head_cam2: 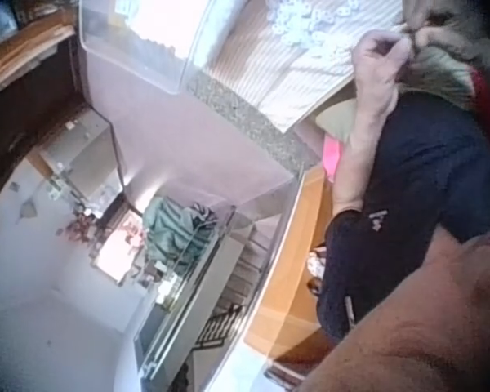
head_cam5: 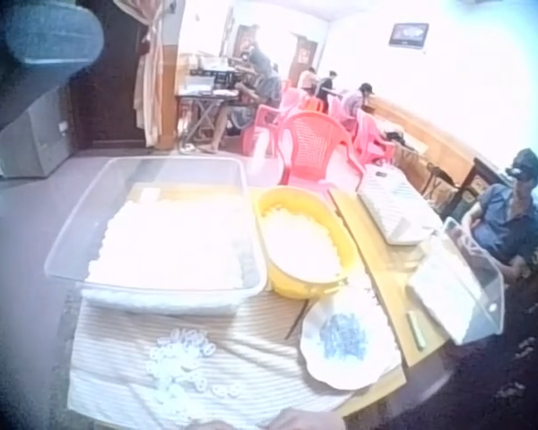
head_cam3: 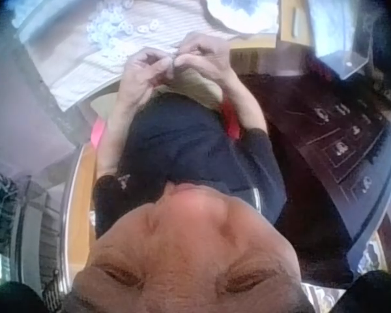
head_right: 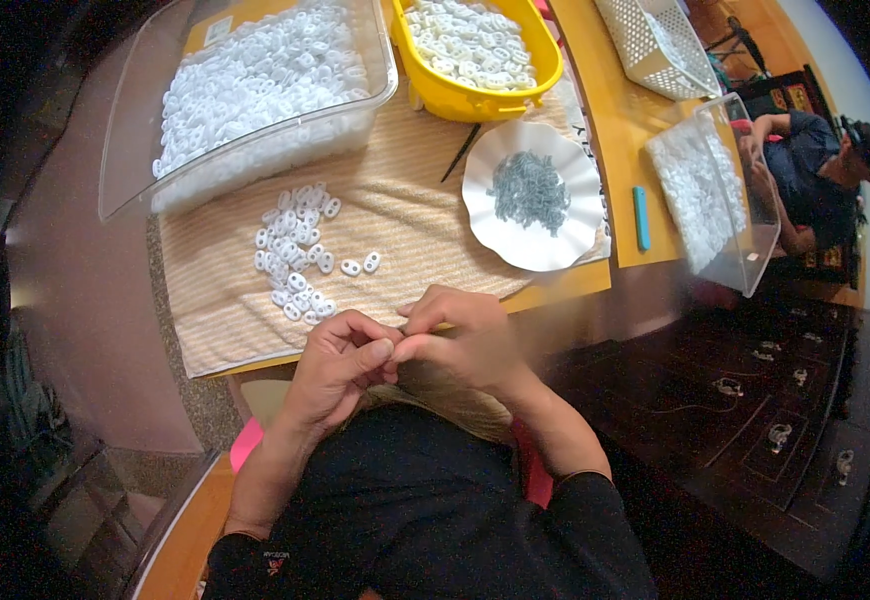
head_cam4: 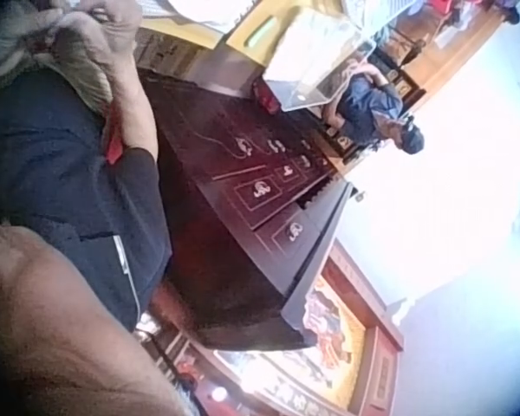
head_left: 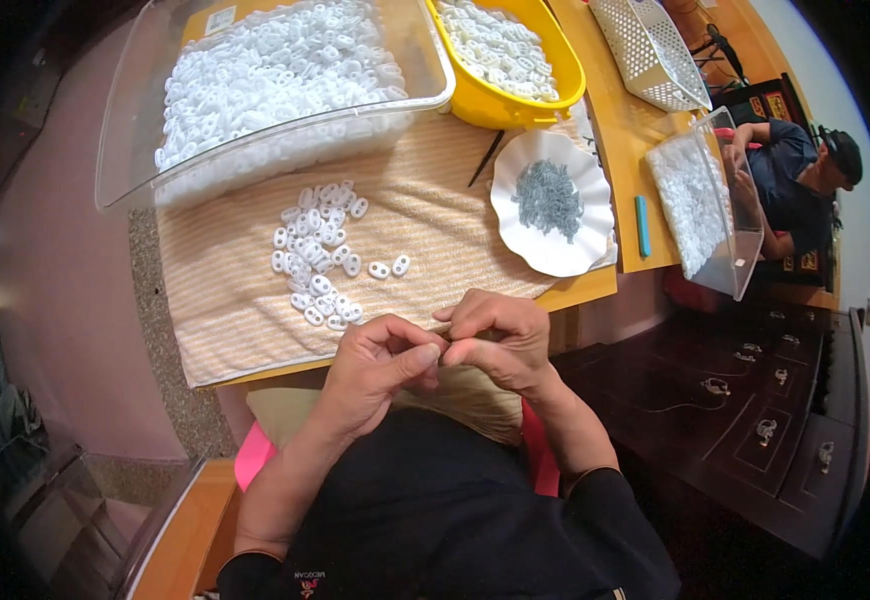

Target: Assembling small hardware by inserting metal pins into white plastic components.

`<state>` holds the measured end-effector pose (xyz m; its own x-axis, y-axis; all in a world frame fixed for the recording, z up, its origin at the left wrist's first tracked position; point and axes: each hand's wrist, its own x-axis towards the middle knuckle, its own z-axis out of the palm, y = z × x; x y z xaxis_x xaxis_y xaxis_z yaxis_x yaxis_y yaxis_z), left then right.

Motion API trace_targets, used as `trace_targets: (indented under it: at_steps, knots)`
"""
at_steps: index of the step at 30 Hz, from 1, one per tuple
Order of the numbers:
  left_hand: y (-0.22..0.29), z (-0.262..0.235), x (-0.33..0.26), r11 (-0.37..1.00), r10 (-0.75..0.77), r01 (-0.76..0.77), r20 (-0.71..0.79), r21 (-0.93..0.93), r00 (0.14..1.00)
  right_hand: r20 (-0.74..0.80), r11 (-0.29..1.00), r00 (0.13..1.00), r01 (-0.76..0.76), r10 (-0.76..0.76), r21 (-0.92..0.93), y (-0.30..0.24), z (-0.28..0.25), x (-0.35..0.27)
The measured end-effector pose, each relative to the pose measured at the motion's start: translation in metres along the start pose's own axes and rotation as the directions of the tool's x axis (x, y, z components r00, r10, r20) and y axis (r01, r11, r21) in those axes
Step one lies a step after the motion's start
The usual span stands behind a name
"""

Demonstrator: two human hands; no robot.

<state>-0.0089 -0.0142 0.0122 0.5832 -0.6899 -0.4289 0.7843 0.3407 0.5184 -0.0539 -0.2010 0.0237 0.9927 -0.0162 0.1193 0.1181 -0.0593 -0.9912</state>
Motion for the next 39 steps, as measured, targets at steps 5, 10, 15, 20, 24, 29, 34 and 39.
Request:
trace_targets:
  at_steps: [5, 10, 15, 20, 24, 29, 34, 39]
  knots:
    - [0.000, -0.003, -0.001, 0.994, -0.090, 0.095, 0.079, -0.059, 0.993, 0.143, 0.997, 0.989, 0.044, -0.036, -0.058, 0.000, 0.002, 0.002]
    - [0.000, -0.007, -0.001, 0.994, -0.097, 0.102, 0.103, -0.049, 0.990, 0.200, 0.989, 0.977, 0.104, -0.081, -0.104, -0.002, 0.003, 0.004]
    - [0.001, -0.007, 0.000, 0.996, -0.078, 0.080, 0.050, -0.039, 0.996, 0.189, 0.981, 0.976, 0.134, -0.106, -0.142, 0.001, 0.005, 0.004]
    - [0.002, -0.005, 0.001, 0.999, 0.036, -0.035, -0.069, 0.011, 0.997, 0.157, 0.994, 0.987, -0.003, 0.020, -0.112, -0.003, 0.006, 0.006]
    - [0.002, -0.004, 0.001, 0.996, 0.074, -0.068, -0.106, 0.057, 0.992, 0.127, 0.988, 0.980, -0.147, 0.151, -0.042, -0.002, 0.008, 0.004]
    - [0.001, -0.005, 0.002, 0.995, 0.089, -0.085, -0.089, 0.046, 0.992, 0.103, 0.971, 0.970, -0.227, 0.218, 0.076, 0.002, 0.009, 0.001]
    - [-0.001, -0.006, 0.002, 0.996, 0.088, -0.085, -0.099, 0.041, 0.991, 0.081, 0.962, 0.970, -0.238, 0.229, 0.132, 0.005, 0.012, -0.001]
    - [-0.002, -0.005, 0.003, 0.996, 0.086, -0.084, -0.112, 0.028, 0.990, 0.005, 0.960, 0.970, -0.242, 0.244, 0.143, 0.011, 0.012, -0.002]
